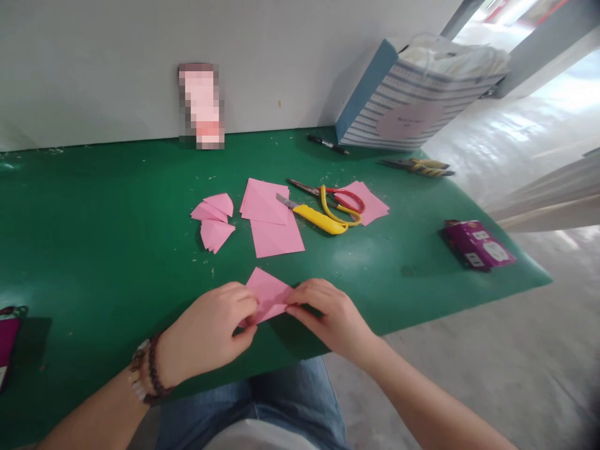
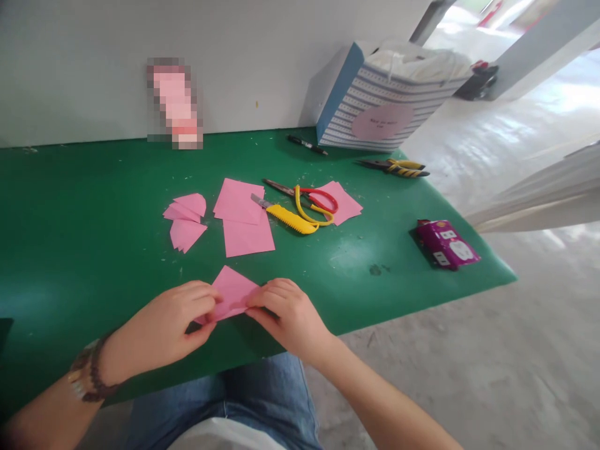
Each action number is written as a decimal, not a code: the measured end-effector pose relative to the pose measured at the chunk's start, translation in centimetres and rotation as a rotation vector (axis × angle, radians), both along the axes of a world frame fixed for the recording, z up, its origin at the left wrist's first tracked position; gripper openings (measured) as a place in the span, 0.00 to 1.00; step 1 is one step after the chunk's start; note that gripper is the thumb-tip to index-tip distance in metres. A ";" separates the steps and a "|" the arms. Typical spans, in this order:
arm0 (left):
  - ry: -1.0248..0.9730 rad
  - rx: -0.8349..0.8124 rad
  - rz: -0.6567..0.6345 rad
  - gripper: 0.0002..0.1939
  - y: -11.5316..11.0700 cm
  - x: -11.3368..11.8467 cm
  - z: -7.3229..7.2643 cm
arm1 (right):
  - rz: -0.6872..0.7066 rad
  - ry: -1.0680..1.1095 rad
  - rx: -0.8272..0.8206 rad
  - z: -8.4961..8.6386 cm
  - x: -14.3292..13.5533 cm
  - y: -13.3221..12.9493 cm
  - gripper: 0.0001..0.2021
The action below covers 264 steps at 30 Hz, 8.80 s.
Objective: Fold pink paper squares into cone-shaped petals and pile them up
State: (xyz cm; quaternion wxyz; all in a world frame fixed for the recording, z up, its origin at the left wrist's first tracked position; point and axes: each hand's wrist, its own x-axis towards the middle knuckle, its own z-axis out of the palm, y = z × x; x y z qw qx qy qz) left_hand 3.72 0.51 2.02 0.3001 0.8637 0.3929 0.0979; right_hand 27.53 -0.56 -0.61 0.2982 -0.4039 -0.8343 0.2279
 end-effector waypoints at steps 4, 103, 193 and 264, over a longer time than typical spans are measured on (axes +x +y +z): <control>-0.038 -0.064 0.125 0.08 0.4 -0.1 0.2 | -0.087 -0.047 -0.093 0.1 -0.6 1.5 0.04; 0.044 0.200 0.037 0.09 1.0 0.4 -2.2 | -0.140 0.044 -0.307 1.4 -4.9 -4.9 0.14; 0.020 0.052 -0.037 0.20 1.8 -1.3 -2.8 | -0.522 -0.121 0.068 -1.2 1.1 -1.5 0.05; 0.103 0.321 -0.098 0.15 -0.1 -0.6 -0.8 | 0.125 -0.157 0.231 -1.9 -1.2 -1.8 0.09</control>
